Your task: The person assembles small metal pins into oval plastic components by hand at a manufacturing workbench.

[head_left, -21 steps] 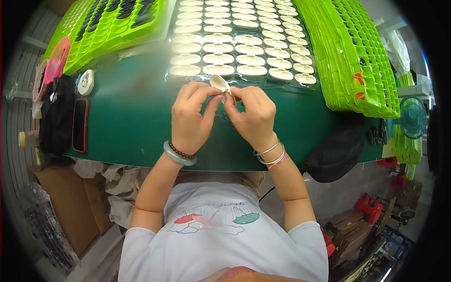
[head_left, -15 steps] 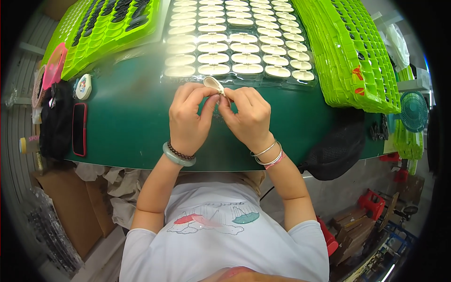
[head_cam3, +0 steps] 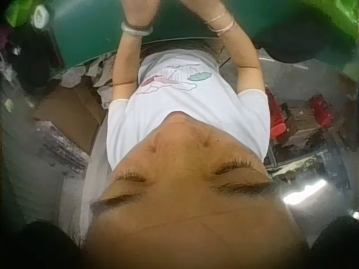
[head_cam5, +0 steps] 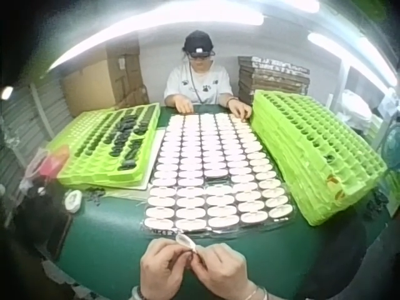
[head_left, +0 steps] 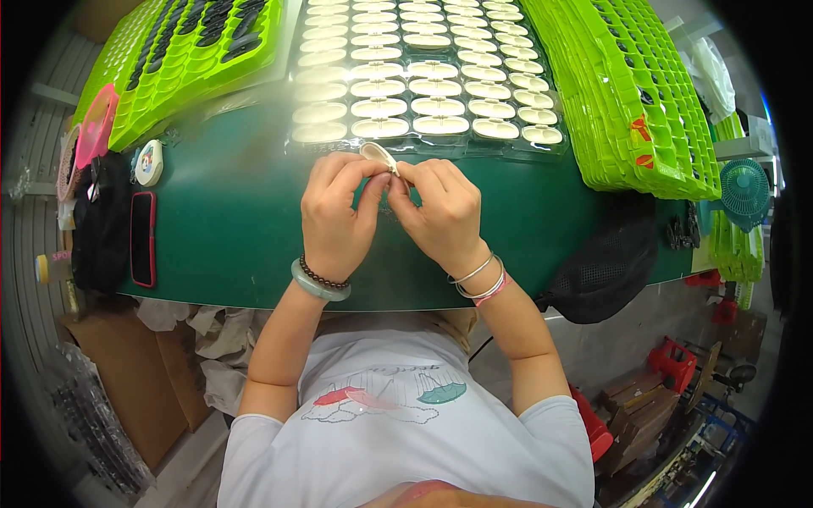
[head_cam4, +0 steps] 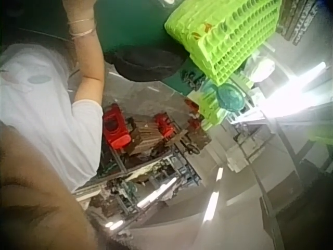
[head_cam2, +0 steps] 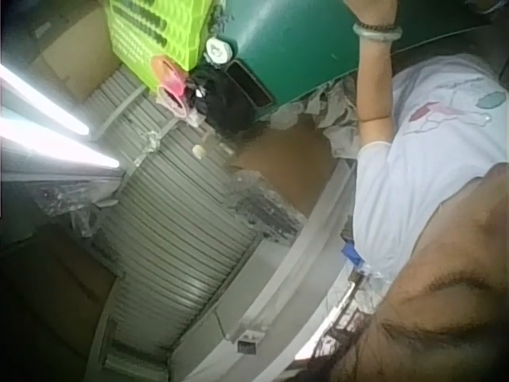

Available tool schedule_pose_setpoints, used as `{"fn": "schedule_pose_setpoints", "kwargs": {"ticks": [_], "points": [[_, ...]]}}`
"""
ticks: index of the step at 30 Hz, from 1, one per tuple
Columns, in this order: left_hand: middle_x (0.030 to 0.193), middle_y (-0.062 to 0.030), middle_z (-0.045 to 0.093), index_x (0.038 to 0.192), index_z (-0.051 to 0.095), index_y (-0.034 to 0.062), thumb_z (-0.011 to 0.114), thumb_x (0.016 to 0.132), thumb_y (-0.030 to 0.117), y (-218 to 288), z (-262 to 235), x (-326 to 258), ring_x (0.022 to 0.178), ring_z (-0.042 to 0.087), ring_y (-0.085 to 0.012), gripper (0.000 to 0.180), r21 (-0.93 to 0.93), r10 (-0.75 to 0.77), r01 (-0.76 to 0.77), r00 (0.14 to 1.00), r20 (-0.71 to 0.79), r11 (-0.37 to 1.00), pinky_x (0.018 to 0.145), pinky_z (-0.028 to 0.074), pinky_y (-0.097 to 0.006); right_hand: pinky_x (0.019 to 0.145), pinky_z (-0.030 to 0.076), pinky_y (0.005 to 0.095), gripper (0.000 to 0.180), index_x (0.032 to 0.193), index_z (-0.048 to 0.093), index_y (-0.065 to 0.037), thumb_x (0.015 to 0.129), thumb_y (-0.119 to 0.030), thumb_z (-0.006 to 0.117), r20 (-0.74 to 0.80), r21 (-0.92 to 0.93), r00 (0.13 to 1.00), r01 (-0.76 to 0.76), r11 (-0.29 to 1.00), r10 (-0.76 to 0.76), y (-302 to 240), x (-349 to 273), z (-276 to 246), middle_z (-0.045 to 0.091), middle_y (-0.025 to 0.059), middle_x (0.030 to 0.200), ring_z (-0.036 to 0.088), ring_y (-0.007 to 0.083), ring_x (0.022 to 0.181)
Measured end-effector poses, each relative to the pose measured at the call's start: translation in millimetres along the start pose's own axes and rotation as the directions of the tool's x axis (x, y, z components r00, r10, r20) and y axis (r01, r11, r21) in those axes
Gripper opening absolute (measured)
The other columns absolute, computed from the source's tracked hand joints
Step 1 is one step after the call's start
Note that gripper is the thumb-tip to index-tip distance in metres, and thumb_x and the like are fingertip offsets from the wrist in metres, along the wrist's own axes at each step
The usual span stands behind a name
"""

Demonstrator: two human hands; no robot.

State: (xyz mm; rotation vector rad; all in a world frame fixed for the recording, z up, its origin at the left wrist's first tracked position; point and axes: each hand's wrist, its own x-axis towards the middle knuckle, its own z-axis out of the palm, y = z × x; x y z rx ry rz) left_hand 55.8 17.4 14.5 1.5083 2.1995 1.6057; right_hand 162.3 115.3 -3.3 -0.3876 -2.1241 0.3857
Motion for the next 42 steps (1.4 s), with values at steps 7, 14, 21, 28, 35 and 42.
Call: {"fn": "schedule_pose_setpoints", "kwargs": {"ticks": [7,14,21,28,35,42], "points": [[0.086,-0.0090,0.063,0.088,0.066,0.0028,0.070,0.081,0.002,-0.1,0.1,0.1,0.081,0.058,-0.0288,0.008,0.015,-0.003,0.003,1.000,-0.008,1.000,0.070,0.048,-0.037,0.051,0.045,0.0323,0.015,0.087,0.064,-0.005,0.074,-0.005,0.072,0.006,0.006,1.000,-0.004,1.000,0.004,-1.4,0.3,0.5,0.053,0.0039,0.067,0.054,0.0197,0.060],[0.083,-0.0081,0.062,0.085,0.065,0.0033,0.070,0.080,0.002,6.3,2.7,-0.9,0.078,0.057,-0.0280,0.008,0.090,0.036,-0.032,0.999,-0.039,0.995,0.068,0.047,-0.037,0.050,0.045,0.0322,0.013,0.087,0.064,-0.005,0.075,-0.006,0.071,0.012,-0.013,1.000,-0.006,1.000,0.006,-2.0,-1.0,1.1,0.053,0.0038,0.067,0.054,0.0196,0.060],[0.084,-0.0077,0.061,0.087,0.064,0.0044,0.069,0.081,0.004,6.3,3.1,-0.7,0.078,0.057,-0.0286,0.007,0.199,0.107,-0.097,0.993,-0.040,0.975,0.067,0.047,-0.038,0.050,0.046,0.0321,0.013,0.088,0.065,-0.004,0.077,-0.007,0.071,0.014,-0.031,1.000,-0.003,1.000,0.003,-2.5,-1.4,1.9,0.053,0.0038,0.067,0.054,0.0194,0.060],[0.086,-0.0088,0.060,0.088,0.063,0.0042,0.068,0.081,0.004,5.6,4.6,-1.7,0.077,0.057,-0.0289,0.009,0.309,0.190,-0.167,0.981,-0.044,0.936,0.066,0.048,-0.039,0.055,0.049,0.0326,0.015,0.086,0.065,-0.003,0.072,0.000,0.072,0.056,-0.028,0.997,-0.043,0.999,0.044,-6.8,-0.6,0.8,0.061,0.0069,0.071,0.060,0.0236,0.062],[0.086,-0.0088,0.060,0.088,0.063,0.0039,0.068,0.080,0.003,9.3,2.0,-2.3,0.077,0.057,-0.0292,0.009,0.387,0.222,-0.194,0.975,-0.030,0.901,0.065,0.048,-0.039,0.056,0.049,0.0327,0.015,0.086,0.065,-0.003,0.073,0.000,0.072,0.052,0.034,0.996,-0.073,0.997,0.071,-8.1,-0.9,0.8,0.061,0.0071,0.071,0.060,0.0240,0.063],[0.086,-0.0085,0.059,0.088,0.062,0.0040,0.068,0.080,0.002,5.5,-1.9,-1.6,0.078,0.056,-0.0291,0.010,0.318,0.195,-0.186,0.981,0.003,0.930,0.066,0.047,-0.039,0.055,0.048,0.0329,0.014,0.085,0.065,-0.004,0.073,0.000,0.072,0.069,0.054,0.994,-0.087,0.995,0.083,-9.0,-1.9,2.3,0.062,0.0069,0.070,0.060,0.0237,0.062]]}}
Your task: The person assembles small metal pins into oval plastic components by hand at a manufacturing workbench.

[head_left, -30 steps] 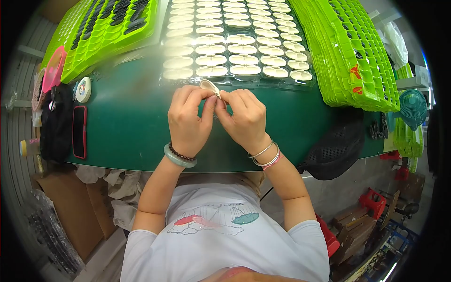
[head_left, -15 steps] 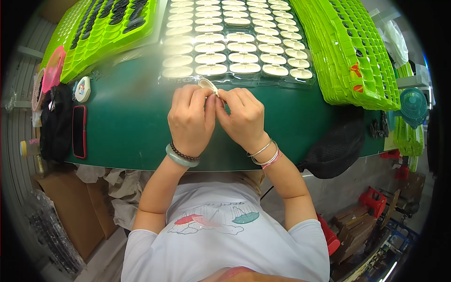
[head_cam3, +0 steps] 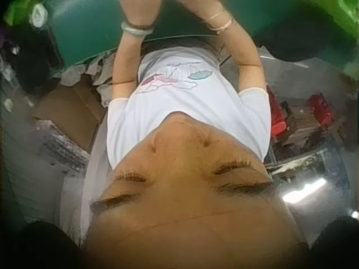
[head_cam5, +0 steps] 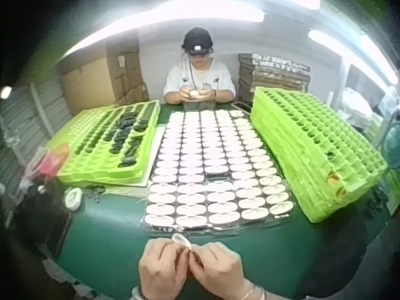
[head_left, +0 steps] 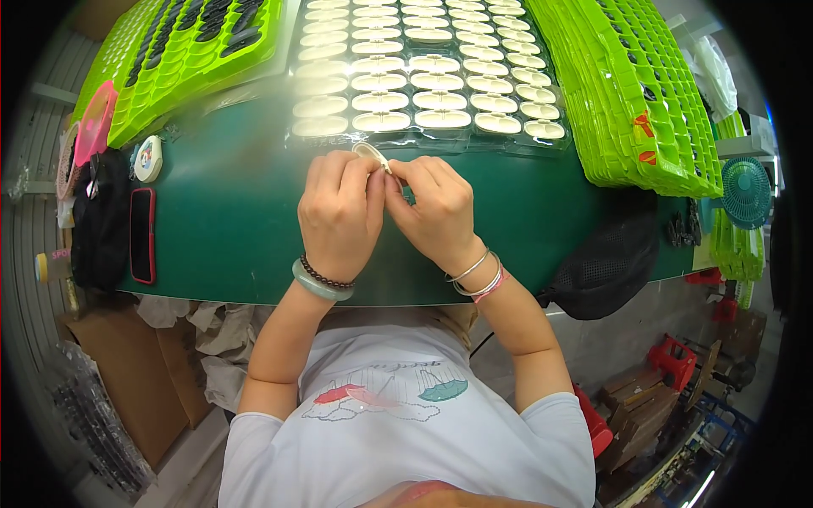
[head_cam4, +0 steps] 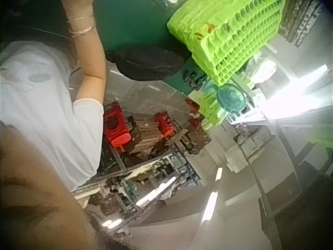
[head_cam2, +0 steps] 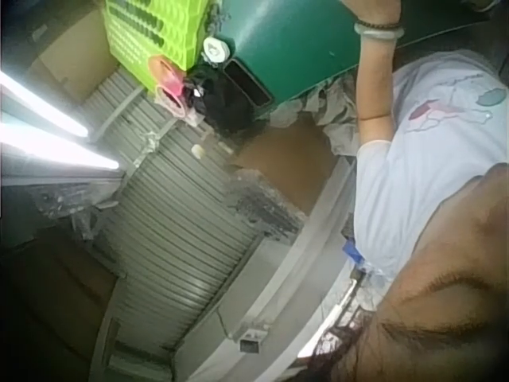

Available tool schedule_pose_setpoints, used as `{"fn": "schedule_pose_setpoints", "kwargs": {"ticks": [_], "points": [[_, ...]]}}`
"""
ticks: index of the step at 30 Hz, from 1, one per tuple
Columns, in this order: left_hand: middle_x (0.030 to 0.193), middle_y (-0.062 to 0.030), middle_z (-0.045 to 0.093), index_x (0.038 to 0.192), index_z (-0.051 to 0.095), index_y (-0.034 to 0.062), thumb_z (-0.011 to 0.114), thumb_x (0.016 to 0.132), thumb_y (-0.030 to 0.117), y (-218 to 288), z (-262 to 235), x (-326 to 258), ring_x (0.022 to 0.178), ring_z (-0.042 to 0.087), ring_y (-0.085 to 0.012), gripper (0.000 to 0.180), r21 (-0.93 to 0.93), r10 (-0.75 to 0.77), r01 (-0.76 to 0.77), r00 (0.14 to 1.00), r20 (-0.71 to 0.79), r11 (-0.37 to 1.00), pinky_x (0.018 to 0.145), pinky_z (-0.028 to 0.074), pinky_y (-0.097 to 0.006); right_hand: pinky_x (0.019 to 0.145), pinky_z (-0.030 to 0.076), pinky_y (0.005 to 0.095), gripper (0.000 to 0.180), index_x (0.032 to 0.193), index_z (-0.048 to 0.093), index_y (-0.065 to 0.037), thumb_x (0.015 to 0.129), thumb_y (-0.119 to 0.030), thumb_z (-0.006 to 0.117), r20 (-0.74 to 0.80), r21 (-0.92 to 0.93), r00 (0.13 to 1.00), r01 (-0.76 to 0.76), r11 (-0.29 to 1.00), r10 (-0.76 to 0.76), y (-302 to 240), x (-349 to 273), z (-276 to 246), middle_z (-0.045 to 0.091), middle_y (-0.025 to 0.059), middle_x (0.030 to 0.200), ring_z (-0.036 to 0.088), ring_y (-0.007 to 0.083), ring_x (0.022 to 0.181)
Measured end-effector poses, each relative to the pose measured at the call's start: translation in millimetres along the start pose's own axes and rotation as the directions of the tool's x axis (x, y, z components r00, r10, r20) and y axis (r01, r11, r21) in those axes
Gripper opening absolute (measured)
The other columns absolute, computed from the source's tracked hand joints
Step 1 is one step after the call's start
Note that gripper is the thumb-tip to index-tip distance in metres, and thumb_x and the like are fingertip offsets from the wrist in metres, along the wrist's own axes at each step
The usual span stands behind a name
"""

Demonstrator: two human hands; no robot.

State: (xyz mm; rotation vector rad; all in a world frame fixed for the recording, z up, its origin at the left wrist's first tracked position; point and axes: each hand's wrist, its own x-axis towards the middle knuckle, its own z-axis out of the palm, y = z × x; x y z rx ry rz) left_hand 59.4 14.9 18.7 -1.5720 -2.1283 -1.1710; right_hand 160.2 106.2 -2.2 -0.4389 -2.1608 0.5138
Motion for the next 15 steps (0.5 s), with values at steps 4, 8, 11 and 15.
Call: {"fn": "schedule_pose_setpoints", "kwargs": {"ticks": [4,8,11,15], "points": [[0.087,-0.0084,0.060,0.089,0.062,0.0041,0.068,0.080,0.002,-2.5,-2.9,2.8,0.078,0.057,-0.0288,0.010,0.026,0.057,-0.057,0.998,0.015,0.998,0.066,0.048,-0.039,0.055,0.048,0.0323,0.014,0.085,0.066,-0.004,0.073,0.000,0.073,0.003,0.064,1.000,-0.014,0.998,0.013,1.2,0.6,0.8,0.062,0.0064,0.070,0.059,0.0229,0.062],[0.090,-0.0096,0.062,0.090,0.063,0.0023,0.069,0.080,0.001,-3.0,-7.4,3.1,0.084,0.059,-0.0294,0.012,0.008,0.016,-0.016,0.998,0.062,1.000,0.072,0.048,-0.039,0.054,0.048,0.0320,0.014,0.084,0.066,-0.004,0.073,0.000,0.073,0.001,0.099,1.000,-0.030,0.995,0.030,1.6,0.5,1.9,0.062,0.0061,0.069,0.059,0.0224,0.061],[0.090,-0.0098,0.062,0.090,0.064,0.0024,0.069,0.080,0.001,-4.3,-8.2,3.0,0.084,0.059,-0.0294,0.012,-0.010,0.016,-0.015,0.997,0.079,1.000,0.072,0.048,-0.039,0.054,0.047,0.0318,0.014,0.084,0.066,-0.005,0.073,-0.001,0.073,-0.001,0.113,0.999,-0.051,0.992,0.052,0.8,-0.4,2.0,0.061,0.0061,0.069,0.059,0.0222,0.061],[0.087,-0.0087,0.060,0.089,0.062,0.0039,0.068,0.081,0.002,-3.7,-6.0,2.2,0.077,0.057,-0.0286,0.010,-0.011,0.056,-0.056,0.997,0.044,0.998,0.066,0.048,-0.039,0.053,0.047,0.0331,0.012,0.084,0.065,-0.005,0.074,-0.004,0.072,-0.019,0.027,1.000,-0.005,1.000,0.006,-0.1,-0.9,2.1,0.058,0.0057,0.068,0.057,0.0220,0.061]]}}
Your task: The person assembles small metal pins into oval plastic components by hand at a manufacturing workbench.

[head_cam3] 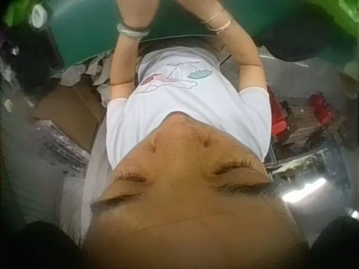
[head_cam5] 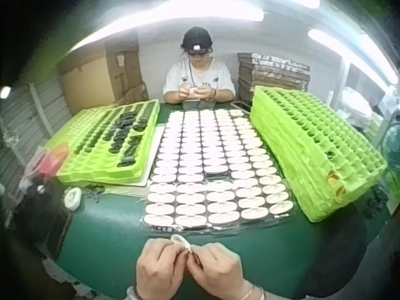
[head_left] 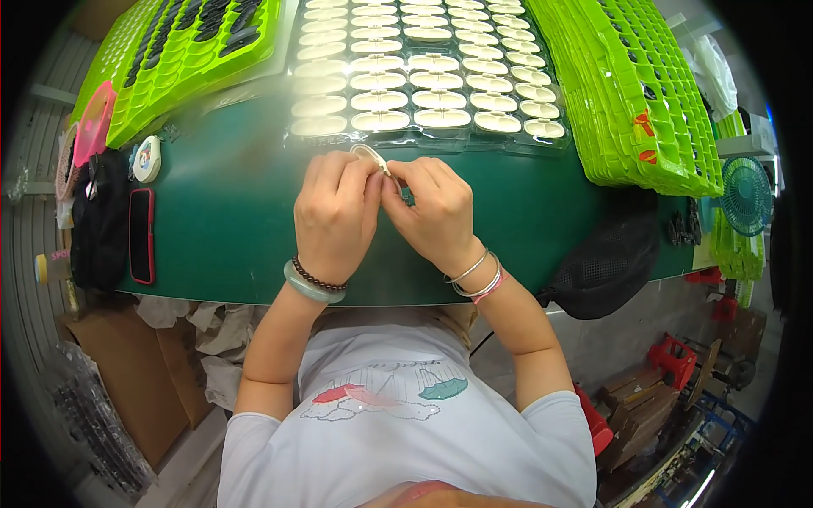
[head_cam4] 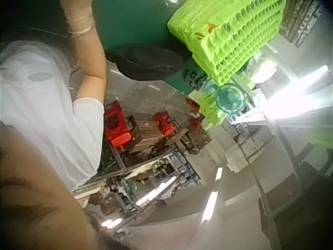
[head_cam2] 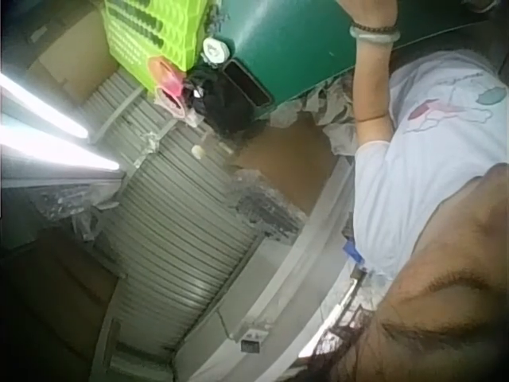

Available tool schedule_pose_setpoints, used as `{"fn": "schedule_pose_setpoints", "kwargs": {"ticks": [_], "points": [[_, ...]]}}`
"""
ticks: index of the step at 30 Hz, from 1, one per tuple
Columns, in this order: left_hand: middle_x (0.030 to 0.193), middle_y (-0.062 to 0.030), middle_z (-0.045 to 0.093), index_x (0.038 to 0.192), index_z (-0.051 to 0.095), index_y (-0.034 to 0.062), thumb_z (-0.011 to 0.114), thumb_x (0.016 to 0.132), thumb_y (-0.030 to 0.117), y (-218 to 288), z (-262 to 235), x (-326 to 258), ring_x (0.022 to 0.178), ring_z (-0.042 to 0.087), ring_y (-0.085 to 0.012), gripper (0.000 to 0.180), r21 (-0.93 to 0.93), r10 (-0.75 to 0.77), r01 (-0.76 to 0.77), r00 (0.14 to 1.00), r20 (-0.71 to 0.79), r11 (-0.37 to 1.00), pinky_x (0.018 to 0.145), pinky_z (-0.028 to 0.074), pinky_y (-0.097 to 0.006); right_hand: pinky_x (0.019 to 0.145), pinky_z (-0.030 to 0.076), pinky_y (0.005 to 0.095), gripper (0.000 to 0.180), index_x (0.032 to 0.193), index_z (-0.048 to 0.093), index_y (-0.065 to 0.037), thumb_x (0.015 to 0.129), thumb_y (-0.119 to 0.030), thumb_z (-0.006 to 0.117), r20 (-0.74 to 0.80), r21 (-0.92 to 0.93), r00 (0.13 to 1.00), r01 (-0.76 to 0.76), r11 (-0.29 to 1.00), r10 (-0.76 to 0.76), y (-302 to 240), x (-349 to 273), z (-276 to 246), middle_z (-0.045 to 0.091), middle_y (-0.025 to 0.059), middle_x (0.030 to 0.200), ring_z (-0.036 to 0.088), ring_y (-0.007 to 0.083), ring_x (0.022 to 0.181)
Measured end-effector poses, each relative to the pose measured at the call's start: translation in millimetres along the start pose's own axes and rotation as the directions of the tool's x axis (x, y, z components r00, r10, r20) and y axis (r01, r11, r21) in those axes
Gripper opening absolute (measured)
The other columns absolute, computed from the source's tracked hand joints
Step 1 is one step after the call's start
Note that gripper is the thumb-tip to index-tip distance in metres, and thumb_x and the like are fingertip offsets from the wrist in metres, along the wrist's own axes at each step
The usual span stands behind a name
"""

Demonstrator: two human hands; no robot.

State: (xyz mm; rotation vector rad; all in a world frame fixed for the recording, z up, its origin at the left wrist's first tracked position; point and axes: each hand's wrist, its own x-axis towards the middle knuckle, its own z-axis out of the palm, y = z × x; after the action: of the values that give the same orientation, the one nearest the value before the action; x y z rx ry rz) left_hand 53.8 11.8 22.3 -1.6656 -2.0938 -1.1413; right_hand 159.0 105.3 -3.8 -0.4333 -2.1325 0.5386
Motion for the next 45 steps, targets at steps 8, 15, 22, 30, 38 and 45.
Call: {"fn": "schedule_pose_setpoints", "kwargs": {"ticks": [8,15,22,30,38,45], "points": [[0.087,-0.0095,0.062,0.089,0.063,0.0016,0.069,0.081,0.000,7.9,0.6,-1.7,0.081,0.058,-0.0290,0.011,-0.005,-0.078,0.078,0.997,0.021,0.997,0.069,0.047,-0.038,0.054,0.048,0.0322,0.014,0.084,0.066,-0.004,0.072,-0.002,0.073,0.012,-0.074,1.000,0.007,0.997,-0.006,-2.1,-0.3,-4.1,0.061,0.0064,0.070,0.059,0.0229,0.061],[0.086,-0.0094,0.062,0.088,0.063,0.0012,0.069,0.080,0.000,5.8,4.3,-1.5,0.079,0.058,-0.0287,0.010,-0.045,-0.091,0.091,0.996,0.018,0.995,0.068,0.047,-0.038,0.054,0.048,0.0321,0.015,0.085,0.065,-0.003,0.072,-0.001,0.073,0.013,-0.086,1.000,0.027,0.996,-0.026,-0.4,-0.6,-4.1,0.060,0.0062,0.070,0.058,0.0227,0.060],[0.086,-0.0096,0.062,0.088,0.063,0.0017,0.070,0.080,0.000,7.9,4.4,-1.5,0.078,0.057,-0.0283,0.010,-0.046,-0.108,0.107,0.994,-0.011,0.993,0.068,0.047,-0.037,0.055,0.048,0.0323,0.016,0.086,0.065,-0.003,0.072,-0.001,0.072,0.017,-0.092,1.000,0.027,0.995,-0.026,-0.2,0.1,-4.2,0.060,0.0059,0.070,0.059,0.0229,0.062],[0.087,-0.0097,0.063,0.089,0.064,0.0020,0.070,0.080,0.001,7.9,5.9,-4.6,0.077,0.058,-0.0269,0.011,-0.065,-0.140,0.138,0.990,-0.027,0.988,0.065,0.046,-0.036,0.056,0.049,0.0323,0.017,0.087,0.065,-0.003,0.072,-0.001,0.072,0.024,-0.095,0.999,0.028,0.995,-0.026,0.2,-0.5,-3.9,0.061,0.0058,0.071,0.060,0.0229,0.063],[0.090,-0.0090,0.064,0.094,0.067,0.0022,0.073,0.078,0.003,6.1,3.8,-4.6,0.077,0.060,-0.0240,0.016,-0.084,-0.151,0.147,0.988,-0.041,0.985,0.062,0.048,-0.032,0.056,0.049,0.0323,0.018,0.088,0.065,-0.003,0.072,0.000,0.073,0.008,-0.065,0.999,0.036,0.997,-0.036,1.5,-0.3,-3.3,0.061,0.0063,0.071,0.059,0.0231,0.063],[0.087,-0.0096,0.063,0.091,0.068,0.0026,0.073,0.075,0.003,4.7,1.2,-2.5,0.078,0.059,-0.0274,0.017,-0.197,-0.236,0.231,0.972,-0.001,0.953,0.066,0.048,-0.036,0.055,0.048,0.0330,0.017,0.089,0.065,-0.004,0.074,-0.003,0.073,-0.011,-0.047,0.999,0.031,0.998,-0.031,2.5,0.9,-3.8,0.060,0.0060,0.071,0.059,0.0225,0.063]]}}
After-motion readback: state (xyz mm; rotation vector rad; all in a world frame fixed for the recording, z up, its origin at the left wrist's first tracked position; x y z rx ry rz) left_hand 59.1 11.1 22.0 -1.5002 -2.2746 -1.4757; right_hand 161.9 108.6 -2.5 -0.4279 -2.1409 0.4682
